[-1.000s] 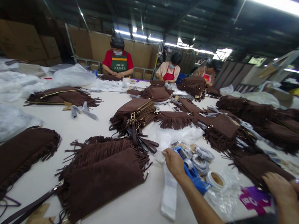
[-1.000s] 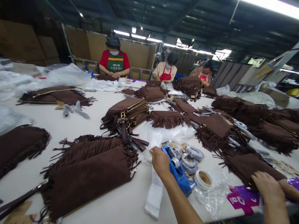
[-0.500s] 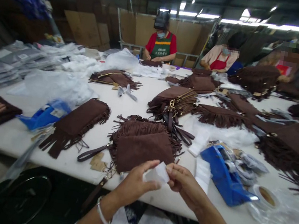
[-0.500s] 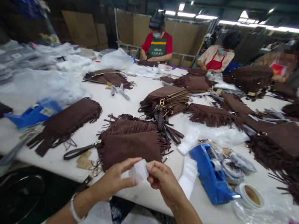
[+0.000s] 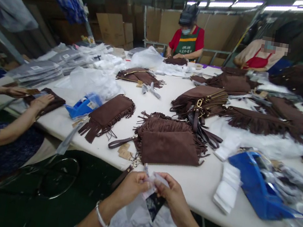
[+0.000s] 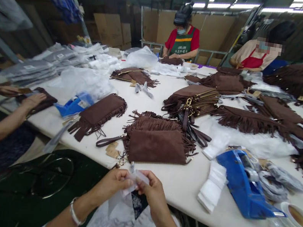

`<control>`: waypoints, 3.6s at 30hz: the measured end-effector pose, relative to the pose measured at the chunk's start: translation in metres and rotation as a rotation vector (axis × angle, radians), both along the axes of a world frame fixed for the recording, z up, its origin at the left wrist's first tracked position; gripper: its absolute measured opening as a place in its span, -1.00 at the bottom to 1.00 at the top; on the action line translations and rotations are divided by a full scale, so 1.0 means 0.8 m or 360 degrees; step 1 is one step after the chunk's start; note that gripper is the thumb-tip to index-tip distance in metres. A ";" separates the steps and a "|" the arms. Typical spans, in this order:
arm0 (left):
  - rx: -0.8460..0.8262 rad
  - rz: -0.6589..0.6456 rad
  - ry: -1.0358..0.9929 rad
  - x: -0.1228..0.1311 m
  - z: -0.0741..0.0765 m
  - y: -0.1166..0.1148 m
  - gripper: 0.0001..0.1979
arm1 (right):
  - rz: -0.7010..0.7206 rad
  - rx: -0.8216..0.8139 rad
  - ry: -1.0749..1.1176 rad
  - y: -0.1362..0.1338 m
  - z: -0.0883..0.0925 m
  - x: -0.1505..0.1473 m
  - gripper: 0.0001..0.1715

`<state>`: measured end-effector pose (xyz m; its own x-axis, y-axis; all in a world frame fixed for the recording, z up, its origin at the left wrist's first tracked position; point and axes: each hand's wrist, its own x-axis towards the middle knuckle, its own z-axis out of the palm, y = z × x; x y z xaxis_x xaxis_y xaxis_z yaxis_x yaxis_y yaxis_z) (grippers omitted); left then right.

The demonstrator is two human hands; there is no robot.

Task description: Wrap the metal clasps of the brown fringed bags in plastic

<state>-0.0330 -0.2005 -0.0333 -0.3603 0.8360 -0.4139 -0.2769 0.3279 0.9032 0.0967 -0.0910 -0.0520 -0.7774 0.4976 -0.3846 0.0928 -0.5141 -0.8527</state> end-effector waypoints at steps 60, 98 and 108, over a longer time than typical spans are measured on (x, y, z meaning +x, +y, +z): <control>-0.0402 0.0751 0.0007 -0.055 -0.134 -0.273 -0.66 | 0.0362 0.0165 -0.0532 -0.154 -0.160 -0.173 -0.52; -0.0357 0.0760 0.0020 -0.050 -0.143 -0.253 -0.73 | 0.0638 -0.0100 -0.0189 -0.146 -0.103 -0.131 -0.60; -0.0296 0.0775 -0.0063 -0.047 -0.118 -0.224 -0.74 | 0.0609 -0.0129 -0.0214 -0.148 -0.107 -0.133 -0.61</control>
